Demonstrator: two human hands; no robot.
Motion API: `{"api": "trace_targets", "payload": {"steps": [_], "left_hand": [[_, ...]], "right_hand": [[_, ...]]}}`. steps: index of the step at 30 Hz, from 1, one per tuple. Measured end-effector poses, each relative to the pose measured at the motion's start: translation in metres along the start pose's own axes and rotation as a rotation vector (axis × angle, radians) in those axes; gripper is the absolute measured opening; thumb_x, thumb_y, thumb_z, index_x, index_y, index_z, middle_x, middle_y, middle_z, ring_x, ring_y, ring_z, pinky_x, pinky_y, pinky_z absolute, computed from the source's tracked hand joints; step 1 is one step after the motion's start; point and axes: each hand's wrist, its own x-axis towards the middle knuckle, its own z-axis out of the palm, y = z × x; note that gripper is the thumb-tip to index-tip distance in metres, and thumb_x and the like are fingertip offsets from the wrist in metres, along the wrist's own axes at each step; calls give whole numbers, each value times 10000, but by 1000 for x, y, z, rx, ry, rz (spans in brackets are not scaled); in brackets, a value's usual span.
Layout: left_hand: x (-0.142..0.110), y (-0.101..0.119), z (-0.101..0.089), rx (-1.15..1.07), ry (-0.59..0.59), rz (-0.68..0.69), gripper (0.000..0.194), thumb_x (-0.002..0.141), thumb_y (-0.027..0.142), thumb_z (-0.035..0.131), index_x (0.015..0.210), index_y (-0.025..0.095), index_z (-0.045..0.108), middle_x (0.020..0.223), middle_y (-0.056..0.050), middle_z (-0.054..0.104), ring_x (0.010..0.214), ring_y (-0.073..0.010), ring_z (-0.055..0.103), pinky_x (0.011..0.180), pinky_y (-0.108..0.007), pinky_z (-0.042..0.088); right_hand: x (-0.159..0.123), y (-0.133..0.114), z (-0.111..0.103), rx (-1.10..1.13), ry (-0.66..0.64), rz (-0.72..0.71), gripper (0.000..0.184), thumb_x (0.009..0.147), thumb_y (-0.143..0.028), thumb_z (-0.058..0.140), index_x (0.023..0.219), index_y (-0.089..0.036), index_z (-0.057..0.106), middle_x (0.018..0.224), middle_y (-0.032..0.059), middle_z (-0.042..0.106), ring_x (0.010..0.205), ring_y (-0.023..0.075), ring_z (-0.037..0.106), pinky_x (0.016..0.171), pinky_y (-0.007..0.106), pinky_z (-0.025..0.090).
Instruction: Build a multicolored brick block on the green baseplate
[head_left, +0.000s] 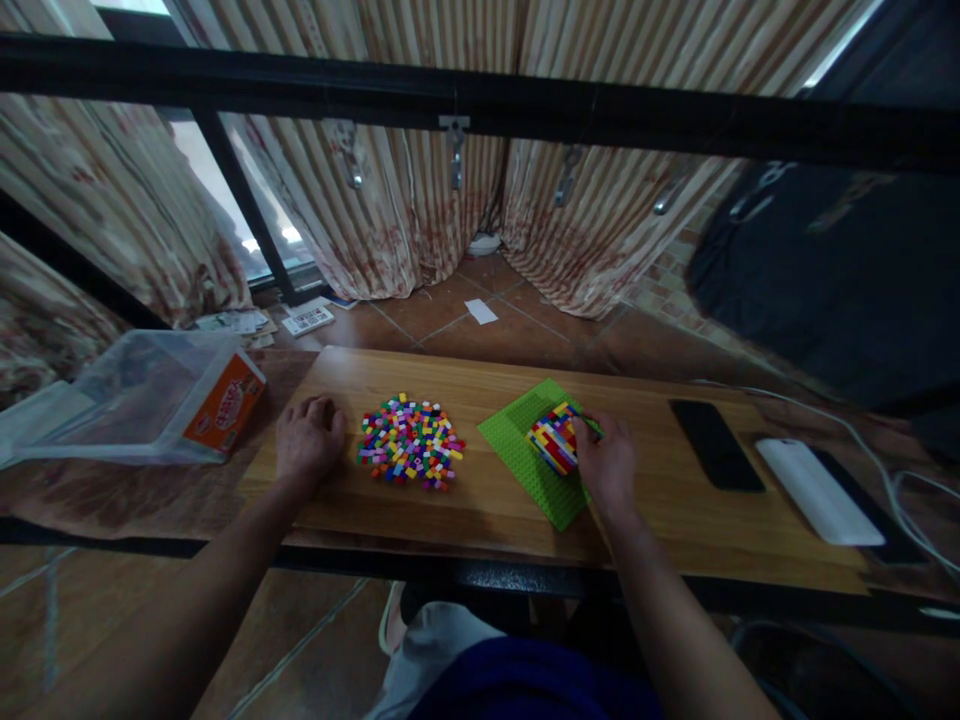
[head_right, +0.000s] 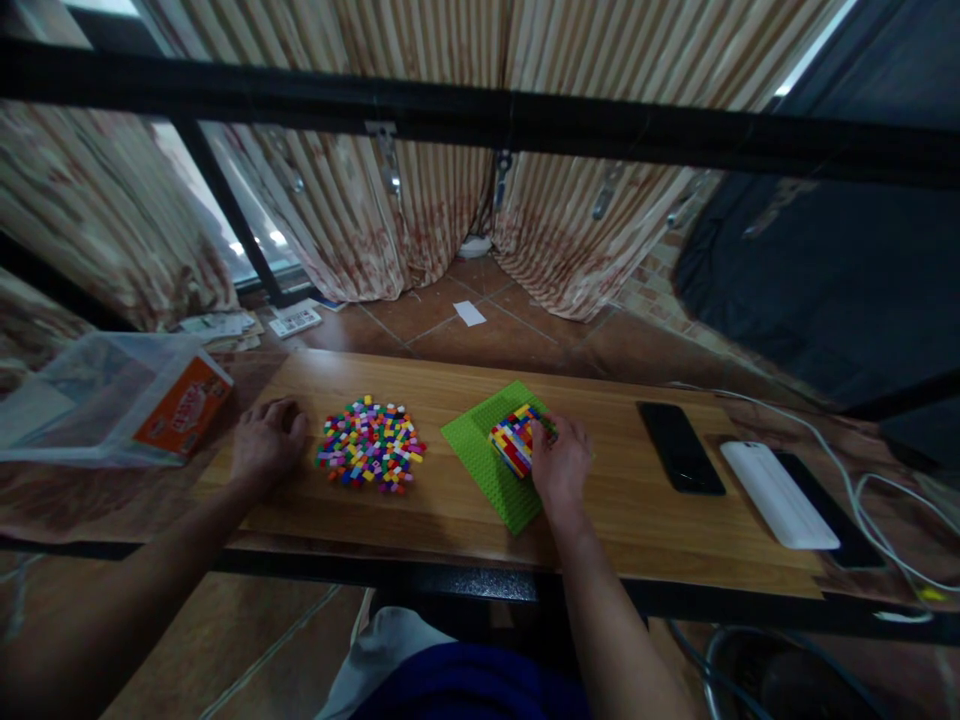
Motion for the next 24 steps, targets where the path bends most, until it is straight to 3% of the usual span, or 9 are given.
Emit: {"api": "trace_targets", "payload": {"steps": [6, 16, 21, 24], "left_hand": [[-1, -3, 2, 17, 16, 25, 416, 884, 384, 459, 1163, 151, 661, 1249, -172, 658, 1177, -347, 572, 1043, -489, 424], [-2, 1, 0, 16, 9, 21, 416, 884, 368, 472, 1158, 120, 661, 1245, -190, 659, 1164, -359, 581, 1059, -503, 423], [-3, 2, 1, -4, 27, 32, 375, 889, 354, 477, 1127, 132, 664, 1235, -186, 661, 1175, -352, 576, 1066, -498, 422], [-4, 2, 2, -7, 28, 18, 369, 892, 351, 485, 1130, 133, 663, 1238, -182, 661, 1180, -352, 573, 1064, -496, 425]], "right_hand": [[-3, -2, 4, 144, -63, 146, 559, 886, -571, 481, 1101, -115, 724, 930, 159, 737, 739, 247, 626, 728, 392, 483], [-1, -4, 1, 126, -68, 133, 557, 898, -551, 454, 1114, -108, 712, 999, 187, 733, 830, 273, 647, 797, 429, 499], [-11, -22, -9, 91, 101, -60, 455, 954, -469, 456, 1090, -117, 712, 1046, 183, 703, 1013, 292, 623, 936, 467, 473], [-30, -48, -6, 178, 17, -241, 329, 972, -399, 484, 1041, -179, 720, 1020, 123, 710, 997, 255, 629, 950, 439, 476]]}}
